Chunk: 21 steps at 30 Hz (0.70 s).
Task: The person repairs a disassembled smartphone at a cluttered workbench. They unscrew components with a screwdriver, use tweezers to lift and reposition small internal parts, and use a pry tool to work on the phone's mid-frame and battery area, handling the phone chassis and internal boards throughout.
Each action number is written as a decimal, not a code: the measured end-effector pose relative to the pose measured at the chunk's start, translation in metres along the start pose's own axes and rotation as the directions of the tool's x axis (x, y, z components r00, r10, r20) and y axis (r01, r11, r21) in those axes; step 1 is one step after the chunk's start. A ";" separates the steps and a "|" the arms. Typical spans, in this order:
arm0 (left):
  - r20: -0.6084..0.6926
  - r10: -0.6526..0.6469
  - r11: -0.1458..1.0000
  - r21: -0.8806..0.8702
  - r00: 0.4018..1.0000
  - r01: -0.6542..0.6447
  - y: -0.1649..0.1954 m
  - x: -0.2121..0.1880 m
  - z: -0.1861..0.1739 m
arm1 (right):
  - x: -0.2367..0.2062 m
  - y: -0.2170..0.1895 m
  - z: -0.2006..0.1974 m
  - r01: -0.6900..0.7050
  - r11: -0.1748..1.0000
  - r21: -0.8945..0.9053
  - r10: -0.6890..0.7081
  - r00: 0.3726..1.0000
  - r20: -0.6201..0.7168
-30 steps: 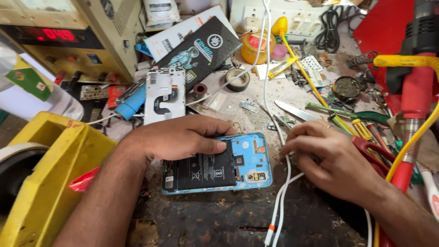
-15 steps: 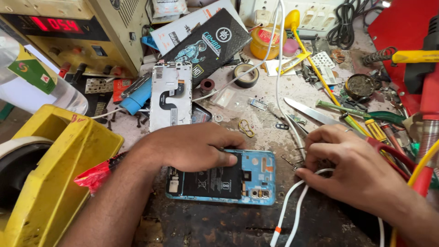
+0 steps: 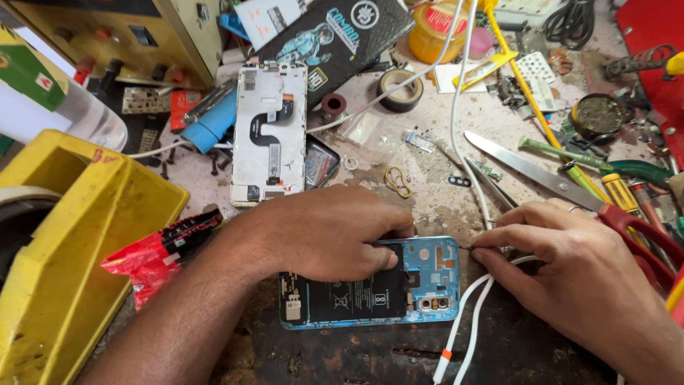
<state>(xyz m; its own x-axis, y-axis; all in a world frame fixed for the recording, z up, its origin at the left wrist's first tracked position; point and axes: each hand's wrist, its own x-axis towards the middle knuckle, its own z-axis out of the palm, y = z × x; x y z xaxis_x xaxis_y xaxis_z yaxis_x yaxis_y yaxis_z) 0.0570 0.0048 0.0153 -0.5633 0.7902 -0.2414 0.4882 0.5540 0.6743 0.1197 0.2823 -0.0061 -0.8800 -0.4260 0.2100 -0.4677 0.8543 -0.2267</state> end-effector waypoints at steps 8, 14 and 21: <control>-0.047 0.031 0.998 -0.055 0.998 -0.033 -0.006 0.003 0.000 | -0.001 0.005 0.004 -0.121 0.992 0.039 0.116 0.987 0.114; -0.005 -0.026 0.995 -0.099 1.000 0.025 -0.011 0.008 0.000 | -0.022 -0.009 0.012 -0.052 0.973 0.225 0.059 0.998 -0.026; -0.022 -0.046 0.995 -0.091 0.999 0.044 -0.013 0.009 0.002 | -0.024 -0.016 0.021 0.399 0.899 0.182 -0.406 0.914 0.000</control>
<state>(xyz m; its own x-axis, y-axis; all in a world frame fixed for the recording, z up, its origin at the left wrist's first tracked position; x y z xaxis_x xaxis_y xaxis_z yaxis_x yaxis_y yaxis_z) 0.0465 0.0046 0.0031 -0.5998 0.7577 -0.2572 0.3999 0.5623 0.7238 0.1470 0.2728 -0.0271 -0.6145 -0.7361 0.2837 -0.7865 0.5435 -0.2934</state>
